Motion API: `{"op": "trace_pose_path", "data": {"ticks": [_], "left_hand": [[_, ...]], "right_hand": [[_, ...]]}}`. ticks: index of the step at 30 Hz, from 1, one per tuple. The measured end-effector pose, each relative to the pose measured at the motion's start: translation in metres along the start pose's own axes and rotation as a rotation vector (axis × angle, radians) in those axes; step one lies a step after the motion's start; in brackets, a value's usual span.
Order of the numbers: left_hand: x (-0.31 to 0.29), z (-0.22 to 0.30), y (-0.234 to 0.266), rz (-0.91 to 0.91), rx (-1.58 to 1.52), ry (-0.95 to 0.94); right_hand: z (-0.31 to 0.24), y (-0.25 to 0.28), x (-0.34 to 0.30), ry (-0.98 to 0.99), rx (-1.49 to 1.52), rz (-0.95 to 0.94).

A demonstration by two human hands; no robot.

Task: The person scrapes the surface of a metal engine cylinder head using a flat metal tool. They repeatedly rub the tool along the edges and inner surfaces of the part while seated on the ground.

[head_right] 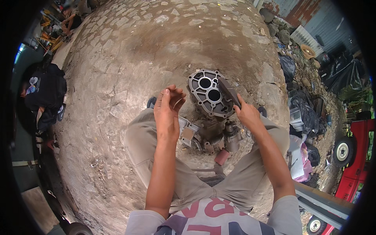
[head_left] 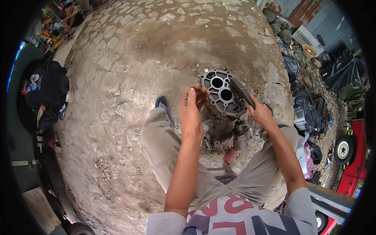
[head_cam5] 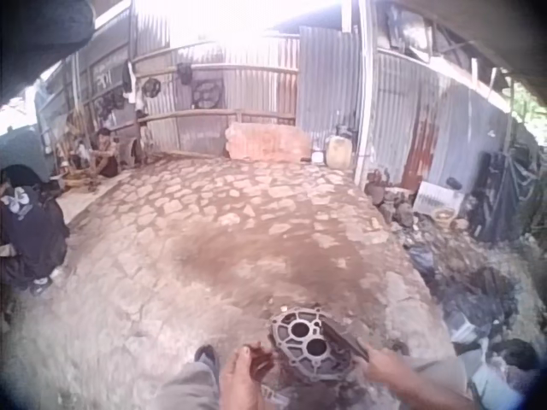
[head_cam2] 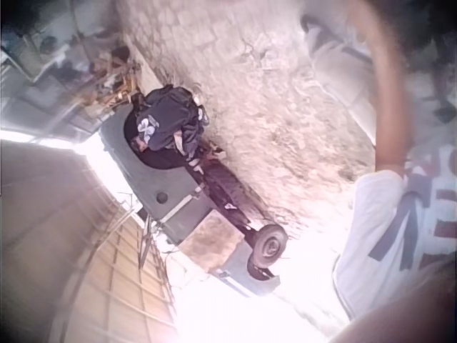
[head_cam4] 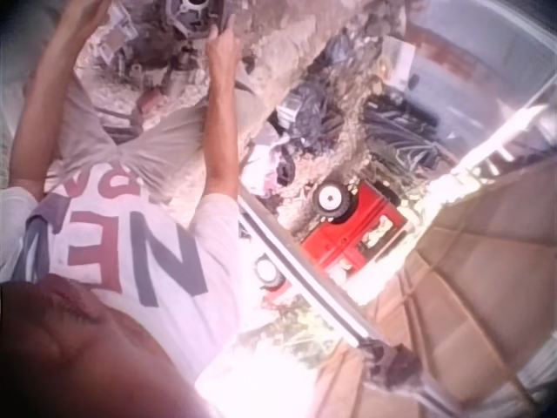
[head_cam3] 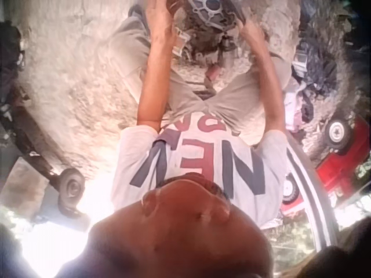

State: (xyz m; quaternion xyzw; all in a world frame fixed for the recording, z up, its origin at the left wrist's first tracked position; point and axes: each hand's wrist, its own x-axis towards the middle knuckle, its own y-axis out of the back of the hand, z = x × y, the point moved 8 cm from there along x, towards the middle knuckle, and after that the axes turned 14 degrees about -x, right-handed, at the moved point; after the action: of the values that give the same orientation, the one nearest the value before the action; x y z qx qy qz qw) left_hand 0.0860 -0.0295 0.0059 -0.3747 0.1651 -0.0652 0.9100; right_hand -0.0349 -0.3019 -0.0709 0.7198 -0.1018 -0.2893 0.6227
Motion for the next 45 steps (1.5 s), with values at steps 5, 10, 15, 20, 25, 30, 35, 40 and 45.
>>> {"op": "trace_pose_path", "data": {"ticks": [5, 10, 15, 20, 25, 30, 35, 40, 45], "left_hand": [[0.003, 0.007, -0.038, -0.259, 0.496, -0.067], [0.025, 0.019, -0.056, -0.543, 1.032, -0.206], [0.053, -0.004, -0.023, -0.479, 1.21, -0.137], [0.033, -0.018, -0.042, -0.673, 1.278, -0.115], [0.035, -0.025, -0.045, -0.712, 1.375, -0.151], [0.039, -0.031, -0.027, -0.68, 1.405, -0.108], [0.038, -0.027, -0.013, -0.69, 1.483, -0.089], [0.037, -0.027, -0.012, -0.689, 1.521, -0.026], [0.043, -0.036, -0.008, -0.693, 1.535, -0.009]], "right_hand": [[0.002, -0.027, 0.031, 0.066, 0.206, 0.186], [-0.025, 0.006, 0.018, 0.039, 0.221, 0.063], [-0.019, -0.009, 0.027, 0.018, 0.13, 0.105], [-0.024, -0.014, 0.043, 0.025, 0.124, 0.113], [0.006, -0.024, 0.074, -0.091, 0.474, 0.003], [-0.022, -0.011, 0.062, 0.155, -0.013, 0.167], [-0.027, 0.009, 0.06, 0.198, -0.112, 0.153], [-0.04, -0.011, 0.068, 0.165, -0.113, 0.194], [-0.013, -0.014, 0.09, 0.104, 0.11, 0.229]]}}
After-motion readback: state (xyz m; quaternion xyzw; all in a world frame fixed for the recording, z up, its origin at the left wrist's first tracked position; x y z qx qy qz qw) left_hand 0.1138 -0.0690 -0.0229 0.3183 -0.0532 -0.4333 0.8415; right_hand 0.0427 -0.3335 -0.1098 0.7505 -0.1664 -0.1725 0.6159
